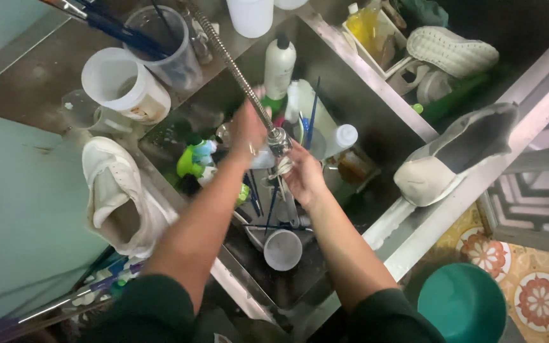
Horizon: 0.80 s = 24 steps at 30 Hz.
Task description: The person is cleaning a pair of white shoelaces by scrubbing them with a brush and cleaning solution, then rinsing them in a sink.
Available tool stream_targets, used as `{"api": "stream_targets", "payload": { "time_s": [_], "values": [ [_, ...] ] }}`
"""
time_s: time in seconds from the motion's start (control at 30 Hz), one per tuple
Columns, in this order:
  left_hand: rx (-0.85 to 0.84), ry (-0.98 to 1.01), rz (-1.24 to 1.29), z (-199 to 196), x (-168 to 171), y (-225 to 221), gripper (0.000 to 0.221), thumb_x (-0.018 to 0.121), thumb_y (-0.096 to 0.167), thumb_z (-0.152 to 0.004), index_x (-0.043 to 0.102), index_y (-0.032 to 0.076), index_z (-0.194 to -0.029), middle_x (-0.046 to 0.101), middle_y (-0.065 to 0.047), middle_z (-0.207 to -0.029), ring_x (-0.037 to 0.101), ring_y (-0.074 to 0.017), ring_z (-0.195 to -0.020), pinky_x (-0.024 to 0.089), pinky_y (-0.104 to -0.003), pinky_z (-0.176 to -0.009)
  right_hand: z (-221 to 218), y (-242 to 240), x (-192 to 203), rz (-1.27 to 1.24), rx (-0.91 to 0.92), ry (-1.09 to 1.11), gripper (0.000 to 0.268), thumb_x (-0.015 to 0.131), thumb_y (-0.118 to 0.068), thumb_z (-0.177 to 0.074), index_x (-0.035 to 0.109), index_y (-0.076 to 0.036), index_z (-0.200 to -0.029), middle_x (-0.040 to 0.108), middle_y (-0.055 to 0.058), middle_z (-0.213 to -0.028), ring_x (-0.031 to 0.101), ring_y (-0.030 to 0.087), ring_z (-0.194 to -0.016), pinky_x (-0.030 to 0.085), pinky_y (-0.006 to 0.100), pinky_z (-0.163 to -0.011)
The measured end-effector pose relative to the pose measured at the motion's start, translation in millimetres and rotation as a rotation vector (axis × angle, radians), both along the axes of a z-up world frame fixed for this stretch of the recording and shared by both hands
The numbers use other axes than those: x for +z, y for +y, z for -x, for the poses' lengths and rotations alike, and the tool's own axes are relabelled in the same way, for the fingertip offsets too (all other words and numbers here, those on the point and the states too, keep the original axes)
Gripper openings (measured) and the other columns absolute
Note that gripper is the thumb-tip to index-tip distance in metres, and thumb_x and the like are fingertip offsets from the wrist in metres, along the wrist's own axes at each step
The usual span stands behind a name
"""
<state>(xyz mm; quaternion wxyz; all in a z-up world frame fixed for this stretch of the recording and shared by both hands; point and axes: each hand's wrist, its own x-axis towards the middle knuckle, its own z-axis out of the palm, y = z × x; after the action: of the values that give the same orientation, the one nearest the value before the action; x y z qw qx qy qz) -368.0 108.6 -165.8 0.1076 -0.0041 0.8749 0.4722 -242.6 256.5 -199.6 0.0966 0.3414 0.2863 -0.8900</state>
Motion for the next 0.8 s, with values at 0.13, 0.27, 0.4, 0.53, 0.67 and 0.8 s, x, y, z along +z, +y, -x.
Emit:
{"api": "stream_targets", "payload": {
  "time_s": [0.13,0.27,0.4,0.53,0.67,0.8],
  "values": [
    [0.360,-0.347,-0.333,-108.3,-78.7,18.8,0.061,0.065,0.054,-0.116,0.082,0.016,-0.160,0.088,-0.011,-0.150,0.082,-0.0304,-0.143,0.064,-0.049,-0.125,17.3,2.8,-121.0,-0.011,0.028,0.040,0.070,0.064,-0.005,-0.115,0.055,0.001,-0.184,0.076,0.025,-0.129,0.087,0.034,-0.095,0.075,0.049,-0.079],
    [0.235,-0.367,-0.458,-154.9,11.6,23.9,0.082,0.044,0.065,-0.128,0.065,0.006,-0.180,0.062,-0.029,-0.185,0.057,-0.0494,-0.171,0.043,-0.061,-0.146,15.6,3.1,-74.6,-0.104,-0.004,-0.062,0.080,0.027,-0.048,-0.131,0.041,-0.001,-0.193,0.073,0.030,-0.145,0.086,0.033,-0.110,0.074,0.055,-0.095],
    [-0.060,-0.375,-0.124,-149.8,-38.9,4.8,0.070,0.040,0.062,-0.124,0.075,0.005,-0.147,0.088,-0.028,-0.127,0.086,-0.0481,-0.128,0.065,-0.062,-0.113,19.3,16.4,46.3,-0.176,-0.212,-0.173,0.039,0.074,-0.051,-0.117,0.068,-0.015,-0.101,0.064,0.001,-0.073,0.062,0.014,-0.051,0.041,0.029,-0.041],
    [0.055,-0.366,-0.008,-121.9,-114.9,-4.7,0.058,0.062,0.066,-0.119,0.099,0.021,-0.118,0.094,-0.009,-0.113,0.088,-0.0354,-0.125,0.066,-0.048,-0.108,20.0,42.8,68.8,-0.231,-0.333,-0.183,0.079,0.075,-0.102,-0.089,0.056,-0.026,-0.098,0.049,-0.005,-0.082,0.043,0.015,-0.053,0.030,0.030,-0.045],
    [0.185,-0.180,-0.121,-117.3,-31.5,-3.5,0.091,0.044,0.068,-0.127,0.067,0.012,-0.059,0.078,-0.017,-0.066,0.083,-0.0408,-0.090,0.061,-0.045,-0.095,13.2,53.0,51.6,-0.413,-0.160,-0.224,0.054,0.095,-0.060,-0.105,0.065,-0.017,-0.117,0.054,-0.003,-0.092,0.055,0.013,-0.063,0.046,0.028,-0.047],
    [0.469,-0.536,-1.256,-115.1,-29.9,-6.2,0.040,0.060,0.053,-0.127,0.062,0.020,-0.104,0.049,0.009,-0.077,0.061,-0.0173,-0.069,0.053,-0.034,-0.063,-3.8,29.7,50.2,-0.661,0.382,-0.108,0.042,0.081,-0.034,-0.120,0.067,-0.012,-0.153,0.073,0.014,-0.135,0.075,0.033,-0.112,0.068,0.047,-0.081]
  ]
}}
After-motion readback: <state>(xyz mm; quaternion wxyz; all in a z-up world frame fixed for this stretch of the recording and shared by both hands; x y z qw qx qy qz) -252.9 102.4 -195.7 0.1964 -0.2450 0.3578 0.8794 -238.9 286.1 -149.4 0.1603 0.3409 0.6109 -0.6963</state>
